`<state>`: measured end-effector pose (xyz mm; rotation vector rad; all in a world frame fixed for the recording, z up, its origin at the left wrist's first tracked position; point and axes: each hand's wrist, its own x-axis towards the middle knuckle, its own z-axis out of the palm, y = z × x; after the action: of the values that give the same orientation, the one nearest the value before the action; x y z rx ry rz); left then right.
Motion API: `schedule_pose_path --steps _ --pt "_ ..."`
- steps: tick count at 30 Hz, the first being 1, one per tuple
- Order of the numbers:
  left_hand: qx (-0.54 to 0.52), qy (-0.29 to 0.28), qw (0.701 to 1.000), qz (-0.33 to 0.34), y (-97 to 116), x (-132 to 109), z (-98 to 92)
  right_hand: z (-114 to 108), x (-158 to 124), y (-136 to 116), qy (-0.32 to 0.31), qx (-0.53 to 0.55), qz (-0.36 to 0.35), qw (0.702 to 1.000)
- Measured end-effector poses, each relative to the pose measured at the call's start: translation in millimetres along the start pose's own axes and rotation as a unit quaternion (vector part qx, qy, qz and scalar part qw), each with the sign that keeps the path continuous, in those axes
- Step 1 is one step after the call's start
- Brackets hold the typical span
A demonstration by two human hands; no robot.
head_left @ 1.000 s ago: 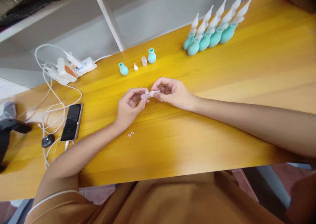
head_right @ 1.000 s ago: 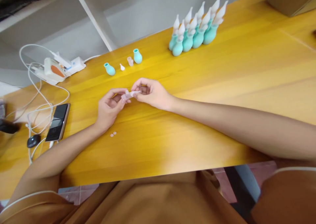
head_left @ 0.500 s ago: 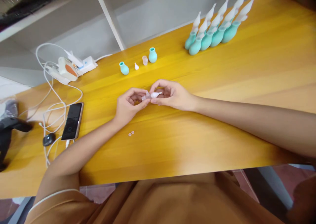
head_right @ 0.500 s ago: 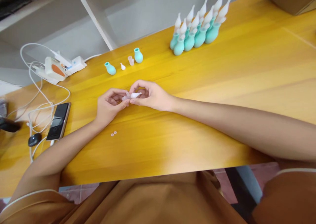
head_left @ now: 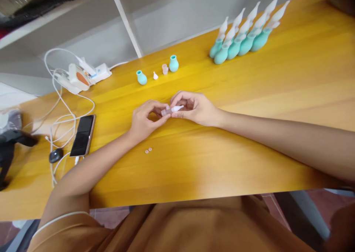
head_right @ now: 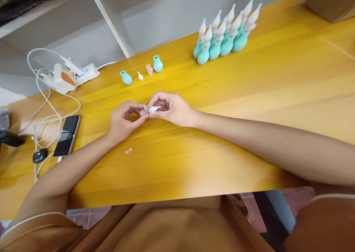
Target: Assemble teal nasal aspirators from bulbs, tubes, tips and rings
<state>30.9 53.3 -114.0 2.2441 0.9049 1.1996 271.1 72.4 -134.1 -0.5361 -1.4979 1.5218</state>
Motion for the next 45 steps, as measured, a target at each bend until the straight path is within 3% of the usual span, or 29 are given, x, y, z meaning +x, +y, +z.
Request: schedule_pose_path --steps 9,16,23,35,39,45 --pt "0.024 0.01 0.999 0.042 1 0 0.5 1 -1 0 -0.001 0.006 0.009 1.0" --pt "0.003 0.026 1.0 0.001 0 -1 0.9 2 -1 -1 0.018 0.034 0.029 0.999" --pt "0.037 0.029 0.998 0.038 3 2 -1.1 4 0 -4 0.014 0.03 0.035 0.999" --pt "0.034 0.047 0.998 0.02 3 1 -1.0 3 1 -4 0.024 0.015 0.045 0.999" --pt "0.03 0.045 0.998 0.025 5 1 -1.5 4 -2 -6 0.001 -0.037 0.052 0.998" --pt "0.055 0.019 0.993 0.104 10 2 -2.8 8 -6 -15 -0.058 -0.195 0.028 0.979"
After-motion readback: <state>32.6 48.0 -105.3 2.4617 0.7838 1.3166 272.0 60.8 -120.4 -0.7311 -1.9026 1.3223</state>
